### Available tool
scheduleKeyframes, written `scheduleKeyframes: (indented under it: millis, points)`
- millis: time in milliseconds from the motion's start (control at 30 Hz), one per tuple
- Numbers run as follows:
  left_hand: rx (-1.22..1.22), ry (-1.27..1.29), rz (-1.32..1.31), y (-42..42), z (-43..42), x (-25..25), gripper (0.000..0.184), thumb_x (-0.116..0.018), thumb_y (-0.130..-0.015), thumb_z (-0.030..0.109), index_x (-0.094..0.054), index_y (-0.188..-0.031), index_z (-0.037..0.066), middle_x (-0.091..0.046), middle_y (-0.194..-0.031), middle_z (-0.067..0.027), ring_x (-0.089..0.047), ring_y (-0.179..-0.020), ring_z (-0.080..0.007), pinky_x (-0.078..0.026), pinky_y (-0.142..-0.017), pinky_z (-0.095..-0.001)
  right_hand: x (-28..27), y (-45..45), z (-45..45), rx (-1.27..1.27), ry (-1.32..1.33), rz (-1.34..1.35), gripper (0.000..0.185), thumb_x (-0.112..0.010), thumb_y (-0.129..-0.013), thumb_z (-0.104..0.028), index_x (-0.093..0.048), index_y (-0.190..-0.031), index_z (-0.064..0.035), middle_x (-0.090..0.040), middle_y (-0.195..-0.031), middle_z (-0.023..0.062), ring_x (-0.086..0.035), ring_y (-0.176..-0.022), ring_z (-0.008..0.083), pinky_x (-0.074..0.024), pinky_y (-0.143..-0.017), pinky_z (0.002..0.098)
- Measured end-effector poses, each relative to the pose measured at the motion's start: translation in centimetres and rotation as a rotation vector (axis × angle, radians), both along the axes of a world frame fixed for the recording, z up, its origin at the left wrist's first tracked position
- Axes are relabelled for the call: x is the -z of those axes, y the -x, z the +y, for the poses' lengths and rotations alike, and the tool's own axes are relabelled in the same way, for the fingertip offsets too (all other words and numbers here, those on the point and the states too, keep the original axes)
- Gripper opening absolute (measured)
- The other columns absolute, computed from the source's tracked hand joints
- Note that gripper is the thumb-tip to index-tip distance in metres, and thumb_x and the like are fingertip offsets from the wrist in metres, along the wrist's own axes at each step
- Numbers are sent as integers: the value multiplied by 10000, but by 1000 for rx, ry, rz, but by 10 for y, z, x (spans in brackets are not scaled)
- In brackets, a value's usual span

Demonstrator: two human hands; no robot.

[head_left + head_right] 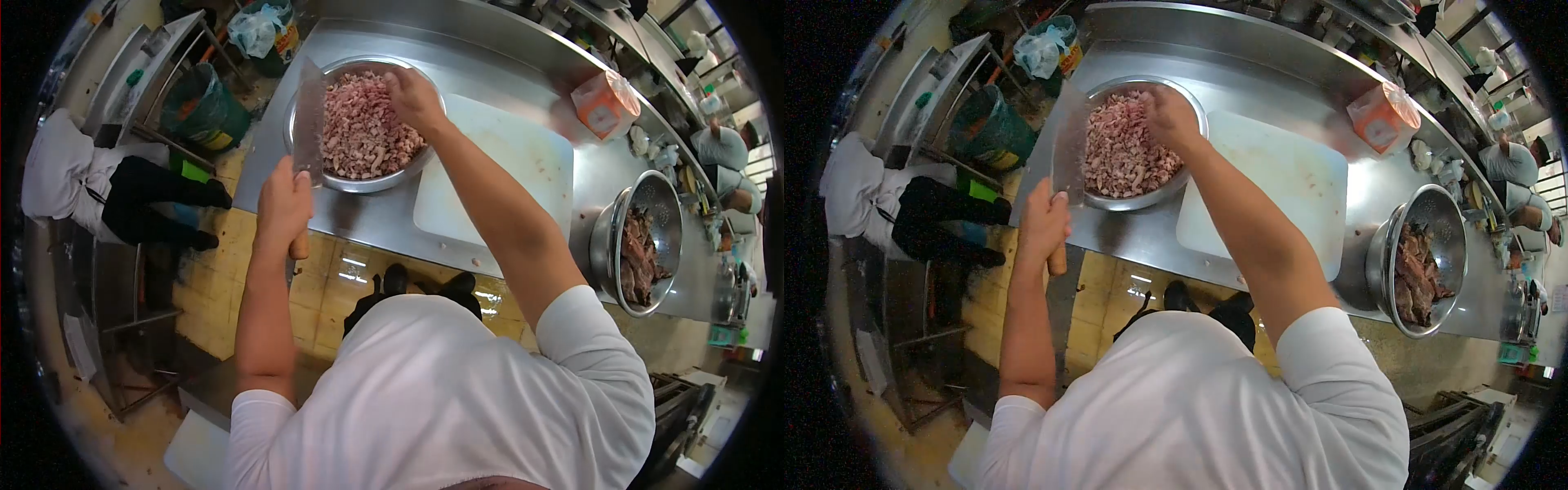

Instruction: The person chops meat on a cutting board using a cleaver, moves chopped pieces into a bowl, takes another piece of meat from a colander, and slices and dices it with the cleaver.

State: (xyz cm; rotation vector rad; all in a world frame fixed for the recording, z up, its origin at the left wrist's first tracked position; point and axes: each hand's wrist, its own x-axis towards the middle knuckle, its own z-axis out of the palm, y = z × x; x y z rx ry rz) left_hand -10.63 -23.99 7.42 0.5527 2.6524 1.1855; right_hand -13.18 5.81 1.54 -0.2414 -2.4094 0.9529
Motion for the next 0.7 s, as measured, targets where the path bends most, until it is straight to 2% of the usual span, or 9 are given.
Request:
scheduleKeyframes:
  millis: [33, 167, 233, 400, 433, 467, 600, 667, 700]
  points:
    - [-64, -52, -179, -5, -8, -4, 125, -528, -1031, 130, -567, -1093, 29, -554, -683, -20, -551, -509, -122, -471, -470, -314, -5, -8, 1, 24, 116, -55, 366, -551, -1040, -310, -710, -1183, -13, -712, -1129, 250, -672, -1079, 433, -527, -937, 492]
    - [-88, -123, -273, -7, -8, 0, 104, -525, -1040, 126, -566, -1077, 38, -548, -681, -18, -543, -502, -114, -458, -462, -306, -11, -44, 4, 41, 20, -89, 332, -589, -1011, -274, -729, -1175, -21, -716, -1128, 260, -688, -1036, 450, -538, -918, 504]
    - [-174, -320, -385, -14, 0, 3, 84, -530, -1048, 126, -563, -1073, 52, -530, -673, -7, -527, -493, -106, -438, -444, -291, -9, -66, 9, 81, 81, -166, 301, -648, -971, -243, -741, -1160, -27, -726, -1121, 238, -695, -1026, 429, -543, -917, 484]
    - [-84, -550, -430, -4, 16, 37, 81, -540, -1051, 134, -565, -1081, 64, -500, -653, 4, -484, -458, -91, -390, -392, -252, 2, -137, 47, 60, 24, -91, 249, -686, -940, -241, -756, -1073, -43, -745, -1062, 197, -700, -998, 398, -549, -899, 456]
    - [-33, -567, -373, -6, 21, 40, 88, -540, -1052, 134, -569, -1092, 62, -502, -654, 2, -484, -457, -90, -393, -395, -254, -10, -156, 53, 110, 64, -138, 231, -687, -941, -242, -753, -1035, -42, -751, -1044, 182, -706, -983, 386, -552, -884, 450]
    - [10, -584, -316, -7, 25, 41, 95, -541, -1052, 134, -574, -1102, 59, -503, -654, 1, -485, -456, -89, -396, -398, -255, -20, -175, 62, 144, -26, -100, 233, -681, -949, -247, -753, -1039, -45, -755, -1028, 182, -712, -948, 382, -556, -872, 447]
    - [196, -546, -436, -3, 43, 37, 100, -538, -1053, 132, -580, -1108, 60, -497, -648, 2, -480, -451, -88, -405, -406, -251, -53, -255, 117, 296, 28, -39, 204, -737, -933, -214, -752, -1050, -47, -770, -1023, 159, -740, -975, 308, -565, -878, 399]
    - [166, -364, -380, -9, 53, 31, 105, -535, -1049, 123, -587, -1114, 60, -494, -639, 4, -478, -449, -89, -409, -412, -248, -66, -305, 156, 419, -52, -31, 215, -754, -922, -197, -752, -1078, -49, -775, -1042, 145, -743, -987, 269, -566, -895, 374]
    - [121, -345, -375, 4, 53, 53, 112, -528, -1045, 115, -590, -1119, 59, -495, -638, 4, -474, -450, -87, -406, -412, -250, -75, -335, 175, 472, -53, -59, 242, -747, -927, -197, -744, -1109, -37, -773, -1035, 141, -740, -964, 260, -568, -899, 371]
